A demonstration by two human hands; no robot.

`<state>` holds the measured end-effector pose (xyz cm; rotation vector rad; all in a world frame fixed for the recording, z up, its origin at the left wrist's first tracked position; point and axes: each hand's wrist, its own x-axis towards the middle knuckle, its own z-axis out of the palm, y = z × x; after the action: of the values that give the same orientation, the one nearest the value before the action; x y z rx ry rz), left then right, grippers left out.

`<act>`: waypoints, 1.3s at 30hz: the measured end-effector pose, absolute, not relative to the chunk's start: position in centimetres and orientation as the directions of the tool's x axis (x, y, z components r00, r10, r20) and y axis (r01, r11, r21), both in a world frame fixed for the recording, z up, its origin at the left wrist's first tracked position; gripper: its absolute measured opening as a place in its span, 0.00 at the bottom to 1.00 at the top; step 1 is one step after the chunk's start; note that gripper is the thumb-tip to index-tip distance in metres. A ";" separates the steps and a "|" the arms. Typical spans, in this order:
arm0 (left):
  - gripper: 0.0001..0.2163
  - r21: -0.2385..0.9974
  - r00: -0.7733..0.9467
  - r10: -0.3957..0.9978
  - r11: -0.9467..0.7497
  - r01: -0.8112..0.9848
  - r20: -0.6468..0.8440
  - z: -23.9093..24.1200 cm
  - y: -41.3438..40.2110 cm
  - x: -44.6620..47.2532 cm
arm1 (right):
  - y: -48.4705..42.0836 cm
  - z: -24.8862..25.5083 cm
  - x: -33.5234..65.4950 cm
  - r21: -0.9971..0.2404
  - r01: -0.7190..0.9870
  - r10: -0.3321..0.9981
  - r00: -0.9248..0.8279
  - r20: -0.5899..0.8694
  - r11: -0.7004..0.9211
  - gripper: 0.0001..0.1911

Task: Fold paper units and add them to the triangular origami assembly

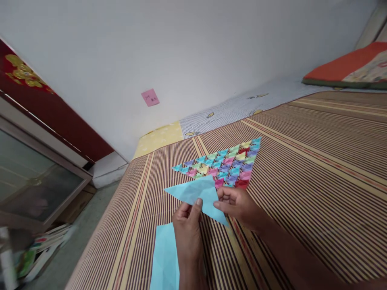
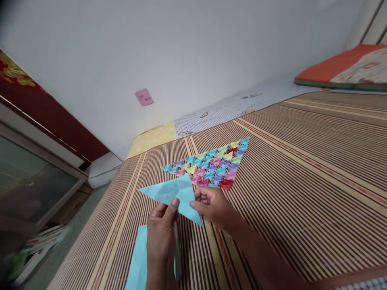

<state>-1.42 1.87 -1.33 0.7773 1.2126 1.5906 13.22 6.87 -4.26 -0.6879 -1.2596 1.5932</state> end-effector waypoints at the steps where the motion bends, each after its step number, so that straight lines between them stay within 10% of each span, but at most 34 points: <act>1: 0.11 0.945 -0.360 0.931 -0.059 -0.322 -0.065 -1.4 1.9 -1.5 | 6.9 -4.5 13.2 -0.946 -0.324 0.919 -0.374 0.123 -0.005 0.10; 13: 0.16 0.874 -0.358 0.923 -0.054 -0.484 -0.141 -1.6 2.7 -1.6 | 6.1 -2.8 13.3 -0.847 -0.029 0.813 -0.263 0.519 0.531 0.10; 29: 0.13 0.809 -0.264 0.955 -0.048 -0.586 -0.135 -1.6 2.4 0.6 | 5.7 -2.6 12.6 -0.877 0.056 0.876 -0.101 0.471 0.478 0.16; 39: 0.18 0.817 -0.261 0.932 0.061 -0.574 -0.253 -1.1 2.1 0.8 | 6.2 -3.0 12.4 -0.918 -0.265 0.954 0.029 0.298 0.295 0.13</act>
<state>0.83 2.10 -1.09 0.4680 1.0503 1.5353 12.41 6.19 -3.00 -0.7873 -1.1480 1.1083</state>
